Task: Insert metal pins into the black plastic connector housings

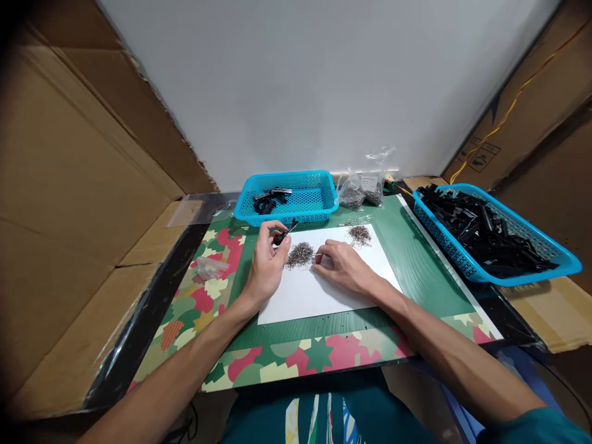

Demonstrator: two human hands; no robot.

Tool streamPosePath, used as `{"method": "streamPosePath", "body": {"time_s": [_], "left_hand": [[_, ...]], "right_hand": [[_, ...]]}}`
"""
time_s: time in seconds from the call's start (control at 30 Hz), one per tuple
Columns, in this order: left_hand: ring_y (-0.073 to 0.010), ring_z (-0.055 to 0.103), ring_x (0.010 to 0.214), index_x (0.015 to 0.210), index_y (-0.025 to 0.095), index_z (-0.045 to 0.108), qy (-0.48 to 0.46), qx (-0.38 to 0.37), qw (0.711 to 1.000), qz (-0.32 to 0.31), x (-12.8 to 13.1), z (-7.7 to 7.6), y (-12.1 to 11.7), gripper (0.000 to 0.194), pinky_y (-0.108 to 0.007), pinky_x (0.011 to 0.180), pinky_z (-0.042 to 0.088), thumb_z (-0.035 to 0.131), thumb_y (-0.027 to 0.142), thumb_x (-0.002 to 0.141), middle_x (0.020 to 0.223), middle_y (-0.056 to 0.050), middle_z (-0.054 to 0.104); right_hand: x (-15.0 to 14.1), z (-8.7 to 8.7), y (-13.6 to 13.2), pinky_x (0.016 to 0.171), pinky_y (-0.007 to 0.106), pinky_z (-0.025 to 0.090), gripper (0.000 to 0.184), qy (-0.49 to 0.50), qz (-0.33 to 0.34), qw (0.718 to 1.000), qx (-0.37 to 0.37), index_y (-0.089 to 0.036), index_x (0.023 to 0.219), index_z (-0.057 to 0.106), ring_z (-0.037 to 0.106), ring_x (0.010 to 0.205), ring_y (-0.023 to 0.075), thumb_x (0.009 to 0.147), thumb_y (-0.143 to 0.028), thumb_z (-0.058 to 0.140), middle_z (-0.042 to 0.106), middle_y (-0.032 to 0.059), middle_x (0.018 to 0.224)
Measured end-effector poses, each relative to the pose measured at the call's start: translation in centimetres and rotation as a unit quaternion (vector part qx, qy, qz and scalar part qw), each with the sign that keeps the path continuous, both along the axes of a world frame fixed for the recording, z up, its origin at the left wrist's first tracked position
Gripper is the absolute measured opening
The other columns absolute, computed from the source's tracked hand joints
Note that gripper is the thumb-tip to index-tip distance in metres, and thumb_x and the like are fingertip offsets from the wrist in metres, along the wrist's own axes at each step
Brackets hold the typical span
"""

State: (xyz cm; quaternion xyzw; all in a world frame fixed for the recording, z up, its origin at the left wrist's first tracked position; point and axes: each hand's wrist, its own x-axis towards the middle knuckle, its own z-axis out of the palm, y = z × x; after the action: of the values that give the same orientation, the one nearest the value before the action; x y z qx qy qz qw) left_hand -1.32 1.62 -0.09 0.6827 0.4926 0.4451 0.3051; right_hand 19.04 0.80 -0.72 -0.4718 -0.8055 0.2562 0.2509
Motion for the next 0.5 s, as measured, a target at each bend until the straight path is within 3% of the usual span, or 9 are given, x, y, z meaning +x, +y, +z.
{"method": "streamPosePath", "body": {"time_s": [0.17,0.33,0.5], "left_hand": [[-0.0094,0.043,0.062,0.094,0.021,0.052,-0.082,-0.029,0.995,-0.045,0.4,0.5,-0.3,0.003,-0.024,0.058,0.038,0.052,0.02,0.096,0.086,0.002,0.051],[-0.0092,0.048,0.063,0.094,0.02,0.055,-0.091,-0.053,0.993,-0.062,0.6,0.8,-0.8,0.003,-0.025,0.06,0.038,0.057,0.021,0.093,0.085,0.003,0.053],[-0.012,0.054,0.071,0.092,0.02,0.06,-0.078,-0.066,0.992,-0.075,0.5,1.1,-0.8,0.002,-0.026,0.067,0.043,0.06,0.021,0.091,0.088,0.002,0.059]], "right_hand": [[-0.3,-0.4,-0.2,0.072,0.031,0.04,0.007,0.015,-0.028,0.999,-0.007,-0.019,0.088,0.074,0.059,0.08,0.0185,0.092,-0.025,0.073,0.068,0.0048,0.089],[0.3,-0.5,0.2,0.066,0.029,0.037,0.006,0.019,-0.015,0.999,-0.041,-0.018,0.088,0.077,0.057,0.071,0.016,0.09,-0.02,0.072,0.069,0.0028,0.082],[0.9,-0.9,0.6,0.064,0.028,0.036,0.009,0.026,-0.007,0.999,-0.033,-0.018,0.088,0.078,0.054,0.067,0.0151,0.087,-0.027,0.077,0.07,0.0027,0.08]]}}
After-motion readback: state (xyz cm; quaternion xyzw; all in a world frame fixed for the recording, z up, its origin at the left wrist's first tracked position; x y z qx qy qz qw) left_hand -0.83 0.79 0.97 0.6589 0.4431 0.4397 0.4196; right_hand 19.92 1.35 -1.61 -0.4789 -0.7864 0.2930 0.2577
